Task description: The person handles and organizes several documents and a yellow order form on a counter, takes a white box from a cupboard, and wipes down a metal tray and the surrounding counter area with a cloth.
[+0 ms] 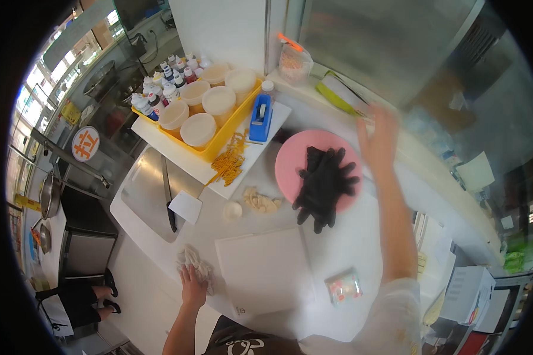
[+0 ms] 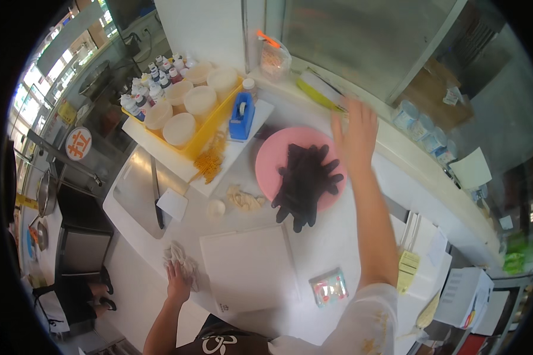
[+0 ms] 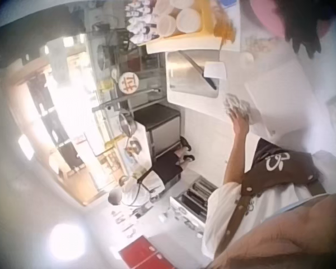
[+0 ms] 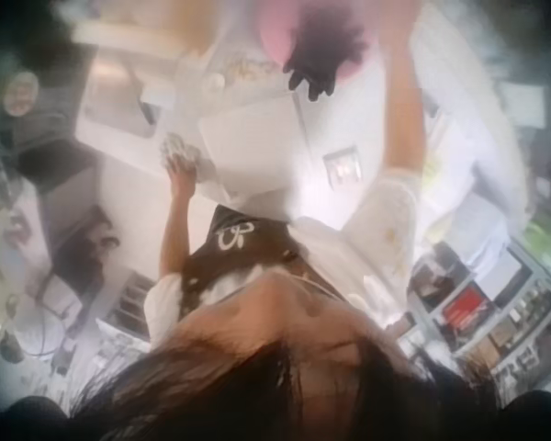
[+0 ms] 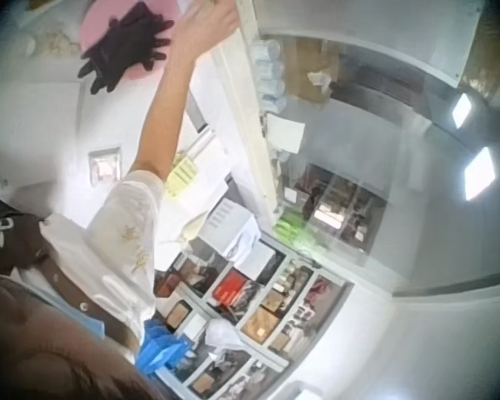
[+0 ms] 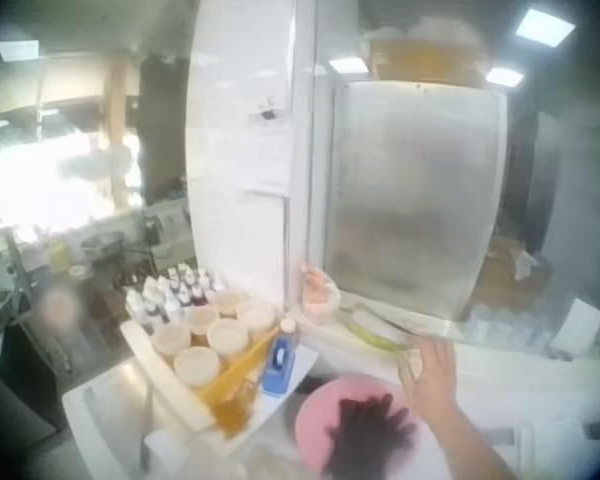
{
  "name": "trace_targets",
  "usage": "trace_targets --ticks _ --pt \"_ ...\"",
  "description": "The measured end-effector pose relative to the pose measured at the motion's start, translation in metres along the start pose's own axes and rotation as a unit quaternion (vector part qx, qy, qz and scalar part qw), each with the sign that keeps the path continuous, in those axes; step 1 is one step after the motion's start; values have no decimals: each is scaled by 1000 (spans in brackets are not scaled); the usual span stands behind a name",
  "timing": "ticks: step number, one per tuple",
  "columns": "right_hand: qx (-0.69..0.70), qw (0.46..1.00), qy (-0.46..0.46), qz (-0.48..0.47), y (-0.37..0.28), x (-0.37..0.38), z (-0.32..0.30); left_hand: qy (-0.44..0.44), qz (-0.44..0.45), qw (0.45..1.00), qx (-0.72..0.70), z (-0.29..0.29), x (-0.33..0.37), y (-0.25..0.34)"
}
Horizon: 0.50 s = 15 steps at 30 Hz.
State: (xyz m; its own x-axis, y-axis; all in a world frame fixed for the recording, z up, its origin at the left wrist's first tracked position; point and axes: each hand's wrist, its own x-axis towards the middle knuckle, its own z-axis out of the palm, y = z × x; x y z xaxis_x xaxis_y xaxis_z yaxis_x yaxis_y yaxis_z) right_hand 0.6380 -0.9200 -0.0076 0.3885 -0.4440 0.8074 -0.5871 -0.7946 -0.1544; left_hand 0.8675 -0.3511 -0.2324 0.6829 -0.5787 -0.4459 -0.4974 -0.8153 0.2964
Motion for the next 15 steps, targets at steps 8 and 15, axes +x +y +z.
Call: trace_targets --ticks 8,15 --pt "51 967 -249 11 -73 -199 0 -11 3 1000 21 0 6 1" --pt "107 938 -113 310 2 -90 20 9 4 1000 29 6 10 -7"
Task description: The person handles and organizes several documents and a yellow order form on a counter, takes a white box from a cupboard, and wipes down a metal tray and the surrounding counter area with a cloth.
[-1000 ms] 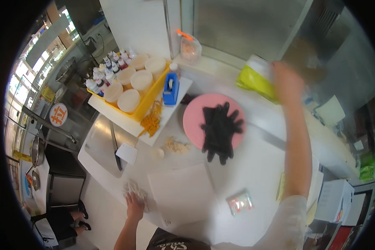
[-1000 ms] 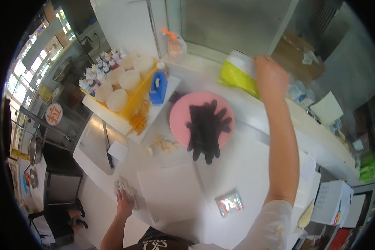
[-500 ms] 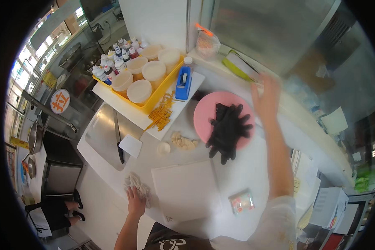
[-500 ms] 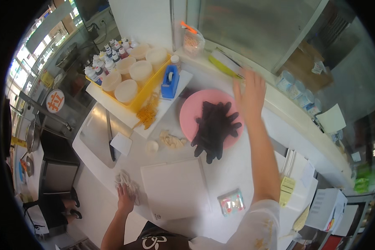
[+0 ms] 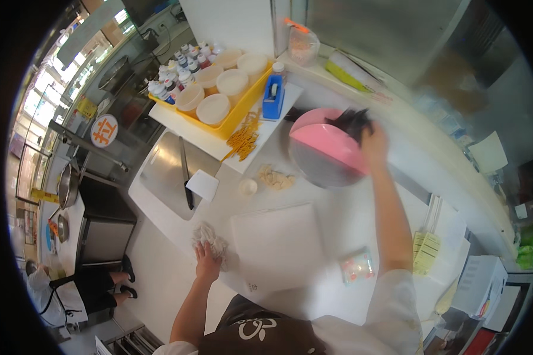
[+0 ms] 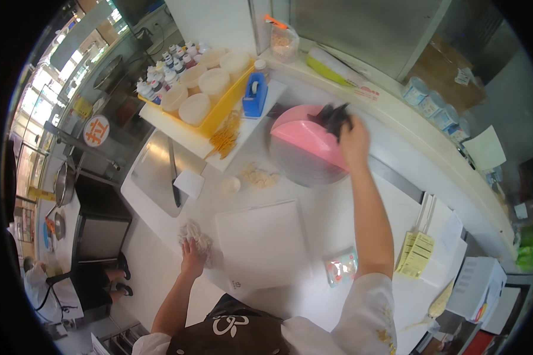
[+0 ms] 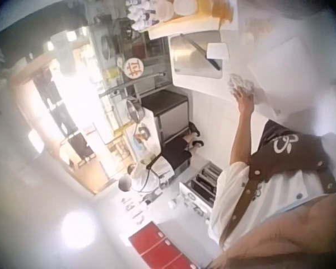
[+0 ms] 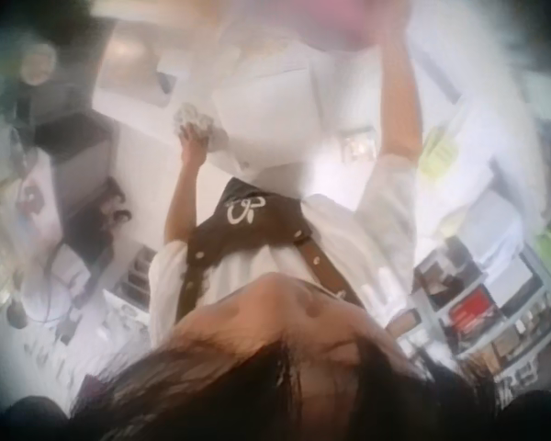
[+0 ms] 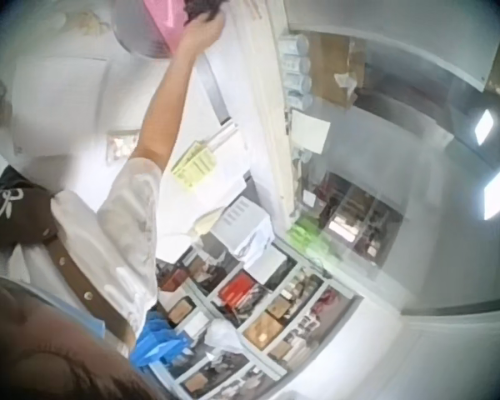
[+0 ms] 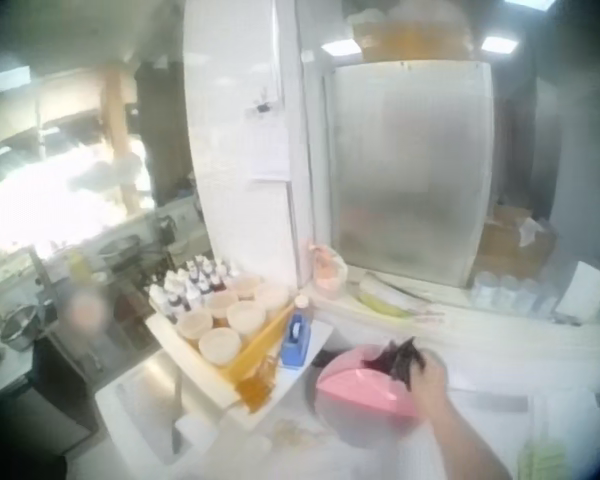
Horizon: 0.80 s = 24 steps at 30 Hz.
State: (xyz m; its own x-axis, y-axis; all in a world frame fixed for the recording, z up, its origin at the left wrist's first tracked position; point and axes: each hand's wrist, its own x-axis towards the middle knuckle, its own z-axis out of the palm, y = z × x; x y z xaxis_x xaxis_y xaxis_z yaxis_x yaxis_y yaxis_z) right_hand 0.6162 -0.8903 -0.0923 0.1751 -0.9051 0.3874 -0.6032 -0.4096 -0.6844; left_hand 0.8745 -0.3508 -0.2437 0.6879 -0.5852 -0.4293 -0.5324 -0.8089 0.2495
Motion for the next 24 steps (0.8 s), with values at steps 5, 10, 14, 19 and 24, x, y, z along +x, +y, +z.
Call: trace_targets --ticks 5,10,14,19,24 --pt "-55 977 25 -203 -14 -7 5 15 16 1000 -10 6 0 -3" --pt "-152 952 -53 -259 -14 -82 50 -6 -8 1000 -11 2 -2 3" --pt "-34 917 -233 -321 -47 -143 83 -12 -24 1000 -7 2 -1 10" --pt "-108 928 -334 -126 -38 -194 197 5 -14 1000 0 6 -5 0" --pt "-48 921 -381 -59 -15 -223 250 19 21 999 15 8 4 3"
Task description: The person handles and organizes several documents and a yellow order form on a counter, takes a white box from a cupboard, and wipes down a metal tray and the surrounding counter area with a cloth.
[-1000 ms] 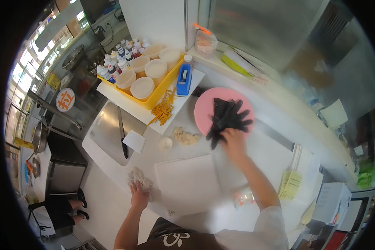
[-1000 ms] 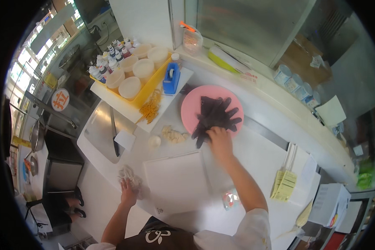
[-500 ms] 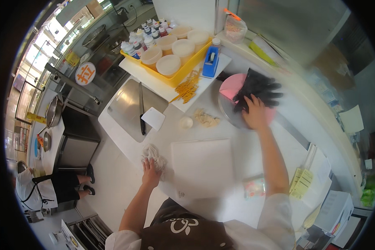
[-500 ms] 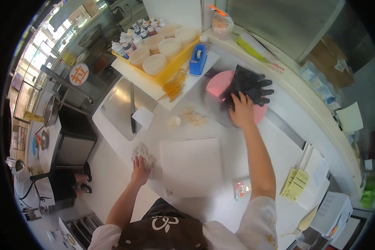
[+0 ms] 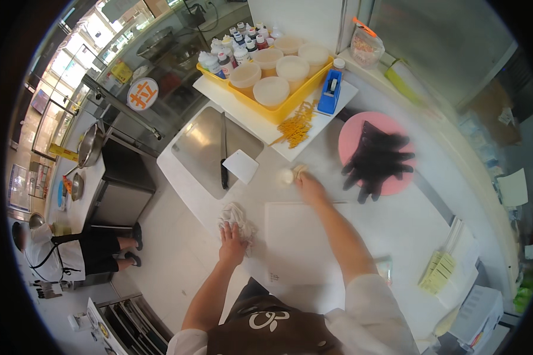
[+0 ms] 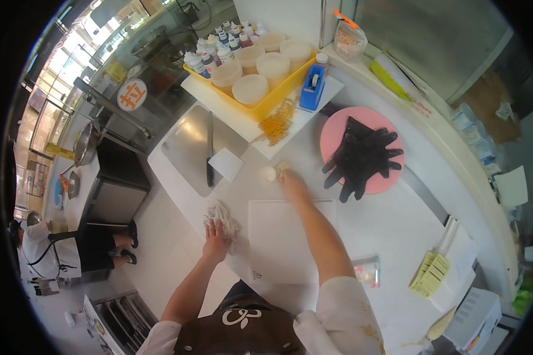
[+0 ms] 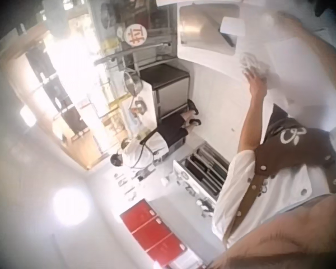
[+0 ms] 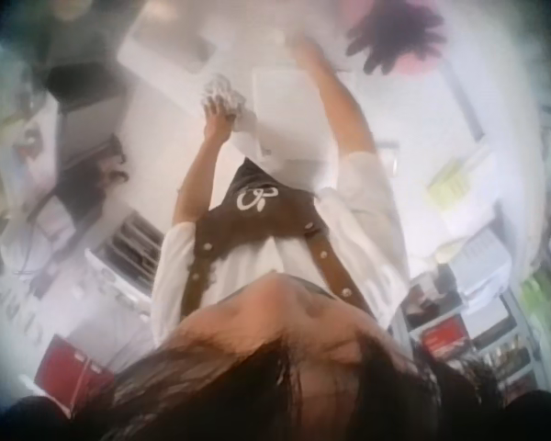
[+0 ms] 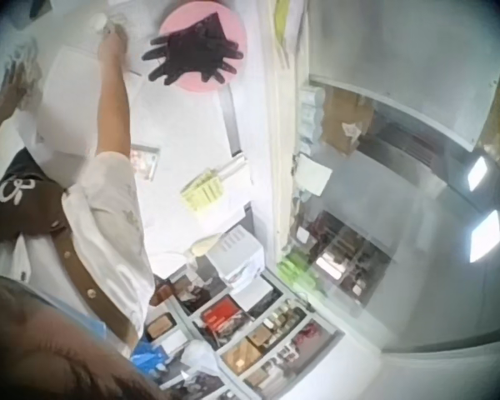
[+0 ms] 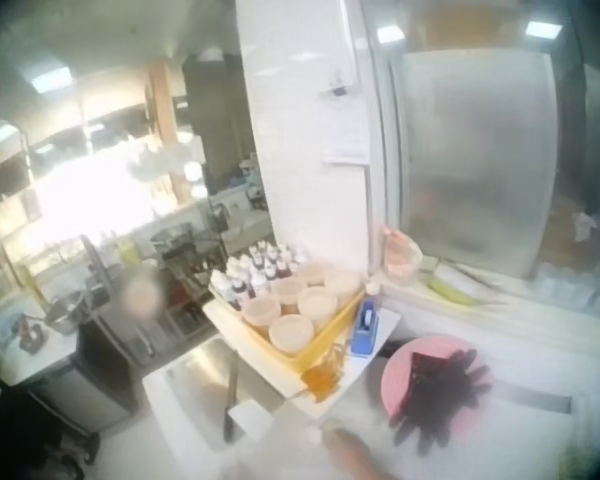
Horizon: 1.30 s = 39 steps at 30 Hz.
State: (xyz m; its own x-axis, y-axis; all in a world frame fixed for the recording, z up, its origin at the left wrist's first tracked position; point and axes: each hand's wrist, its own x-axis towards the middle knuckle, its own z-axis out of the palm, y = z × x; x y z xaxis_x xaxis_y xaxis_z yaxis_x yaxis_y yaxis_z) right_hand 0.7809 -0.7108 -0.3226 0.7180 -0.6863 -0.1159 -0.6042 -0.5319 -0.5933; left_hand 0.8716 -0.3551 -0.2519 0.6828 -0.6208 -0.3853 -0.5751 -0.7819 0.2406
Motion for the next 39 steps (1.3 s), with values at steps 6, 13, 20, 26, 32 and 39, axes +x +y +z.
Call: trace_targets --ticks 6,13,20,26,32,39 --pt "197 976 -81 43 -41 -171 -64 -32 -28 999 -26 -9 -6 -2" --pt "404 870 -112 260 -57 -415 -13 -17 25 1000 0 10 12 -19" --pt "532 758 124 355 -117 -530 41 -9 123 992 25 8 24 -45" --pt "393 822 133 390 -123 -621 55 -2 204 979 -7 -11 41 -58" --pt "266 796 183 512 -54 -692 80 343 506 668 425 1 79 -116" --pt "378 630 210 645 105 -847 97 48 365 925 99 107 -170 66"
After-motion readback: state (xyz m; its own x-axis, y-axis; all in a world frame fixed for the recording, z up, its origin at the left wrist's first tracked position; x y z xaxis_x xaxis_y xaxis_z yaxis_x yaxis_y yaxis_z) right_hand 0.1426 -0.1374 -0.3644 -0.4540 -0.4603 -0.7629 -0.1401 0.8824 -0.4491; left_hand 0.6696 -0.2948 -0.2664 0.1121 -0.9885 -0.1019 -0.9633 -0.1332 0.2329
